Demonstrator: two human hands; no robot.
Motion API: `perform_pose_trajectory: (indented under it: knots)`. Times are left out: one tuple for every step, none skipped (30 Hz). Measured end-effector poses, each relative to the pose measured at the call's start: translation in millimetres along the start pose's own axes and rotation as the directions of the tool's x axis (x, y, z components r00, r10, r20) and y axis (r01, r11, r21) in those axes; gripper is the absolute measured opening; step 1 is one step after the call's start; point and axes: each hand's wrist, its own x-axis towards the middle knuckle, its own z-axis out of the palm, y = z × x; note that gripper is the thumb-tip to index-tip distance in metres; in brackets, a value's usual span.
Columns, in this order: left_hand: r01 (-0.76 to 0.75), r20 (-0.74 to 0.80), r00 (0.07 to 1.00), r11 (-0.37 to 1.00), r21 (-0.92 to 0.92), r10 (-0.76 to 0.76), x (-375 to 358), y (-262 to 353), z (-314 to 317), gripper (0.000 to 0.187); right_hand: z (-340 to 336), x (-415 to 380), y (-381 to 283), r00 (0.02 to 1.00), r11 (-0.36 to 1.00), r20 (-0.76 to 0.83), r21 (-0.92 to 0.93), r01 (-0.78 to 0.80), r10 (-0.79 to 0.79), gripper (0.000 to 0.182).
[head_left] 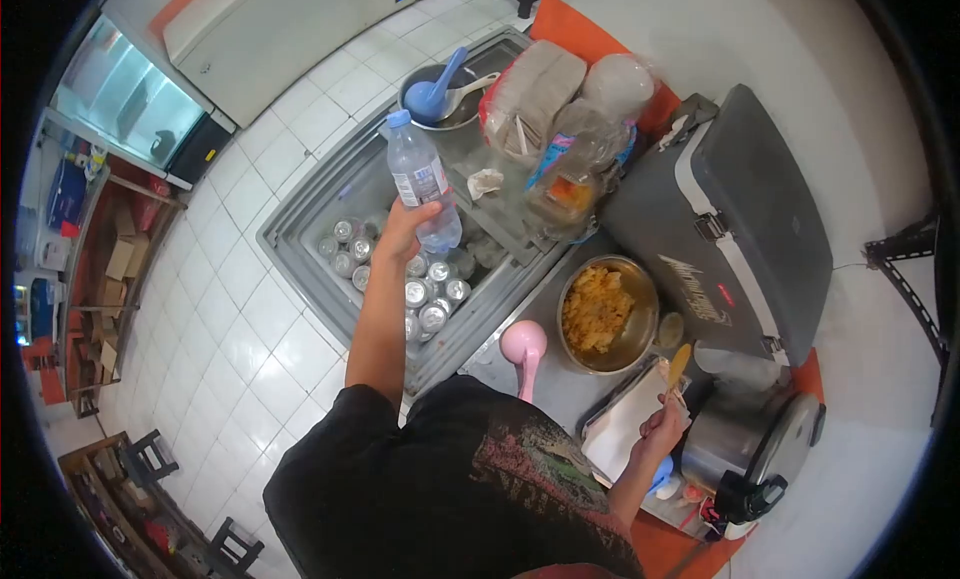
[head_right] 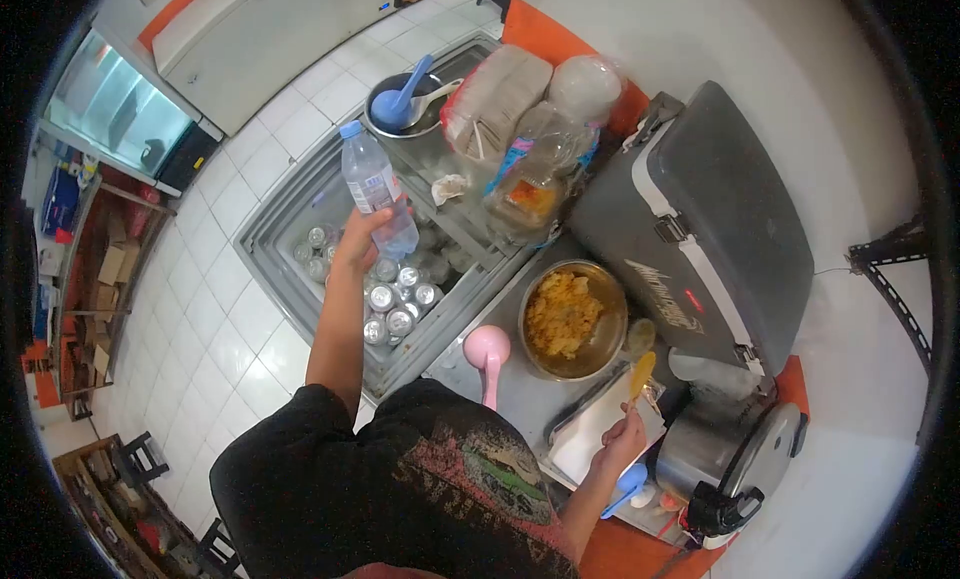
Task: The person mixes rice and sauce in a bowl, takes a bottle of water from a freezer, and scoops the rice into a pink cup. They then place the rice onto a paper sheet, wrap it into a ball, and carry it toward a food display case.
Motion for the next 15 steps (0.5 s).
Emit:
perform_pose_trajectory:
  knots:
    - [0.001,0.006,1.000,1.000,-0.002,-0.001,4.7,-3.4,1.5,0.069,-2.4,-0.8,2.4,1.000,1.000,-0.009,0.009,-0.002,0.002,0.030]
    - [-0.021,-0.024,0.999,0.998,0.061,0.023,9.4,-6.9,2.5,0.067,-4.5,-1.4,4.0,1.000,1.000,-0.014,0.011,0.000,0.000,0.030]
    - [-0.044,-0.051,0.997,0.991,0.124,0.051,14.9,-8.8,4.3,0.065,-4.4,-2.4,4.5,1.000,1.000,-0.018,0.017,-0.006,0.006,0.030]
    - [-0.044,-0.046,0.998,0.991,0.123,0.050,19.5,-10.5,5.8,0.065,-5.1,-3.1,5.0,1.000,1.000,-0.022,0.022,-0.014,0.014,0.031]
    - [-0.044,-0.092,0.994,0.990,0.132,0.057,23.3,-12.5,7.0,0.058,-6.9,-2.9,5.8,1.000,1.000,-0.027,0.023,-0.013,0.013,0.031]
    - [-0.047,-0.136,0.988,0.989,0.142,0.066,26.9,-12.4,9.5,0.052,-8.0,-1.7,7.0,0.999,1.000,-0.032,0.017,-0.023,0.024,0.030]
    - [-0.047,-0.133,0.989,0.989,0.140,0.066,29.8,-12.2,11.4,0.052,-8.8,-0.5,7.9,0.999,0.999,-0.037,0.010,-0.034,0.034,0.030]
    - [-0.058,-0.164,0.983,0.981,0.185,0.089,32.0,-11.8,13.2,0.052,-9.3,0.4,8.5,0.999,0.999,-0.039,0.010,-0.031,0.032,0.030]
    - [-0.067,-0.194,0.974,0.971,0.230,0.114,34.1,-10.6,15.4,0.051,-9.3,1.1,8.9,0.998,0.999,-0.041,0.017,-0.035,0.036,0.030]
    - [-0.068,-0.193,0.975,0.971,0.228,0.114,36.4,-9.4,16.6,0.051,-9.0,1.9,8.8,0.998,0.999,-0.043,0.022,-0.040,0.041,0.029]
    - [-0.061,-0.200,0.972,0.953,0.298,0.125,39.0,-7.5,16.9,0.052,-8.0,2.8,8.5,0.998,0.999,-0.043,0.022,-0.038,0.039,0.029]
    - [-0.053,-0.207,0.969,0.929,0.367,0.137,40.9,-4.8,18.3,0.052,-6.9,3.2,8.0,0.998,0.998,-0.035,0.038,-0.043,0.044,0.029]
    - [-0.053,-0.207,0.969,0.929,0.366,0.137,42.3,-1.9,20.0,0.052,-6.0,3.8,7.7,0.998,0.997,-0.027,0.055,-0.048,0.050,0.029]
    - [-0.046,-0.215,0.964,0.891,0.452,0.158,43.8,1.5,22.1,0.052,-5.6,5.4,8.8,0.998,0.997,-0.027,0.055,-0.048,0.049,0.029]
    - [-0.036,-0.220,0.959,0.844,0.534,0.180,45.4,4.9,23.9,0.053,-4.8,6.7,10.3,0.998,0.998,-0.027,0.044,-0.047,0.049,0.028]
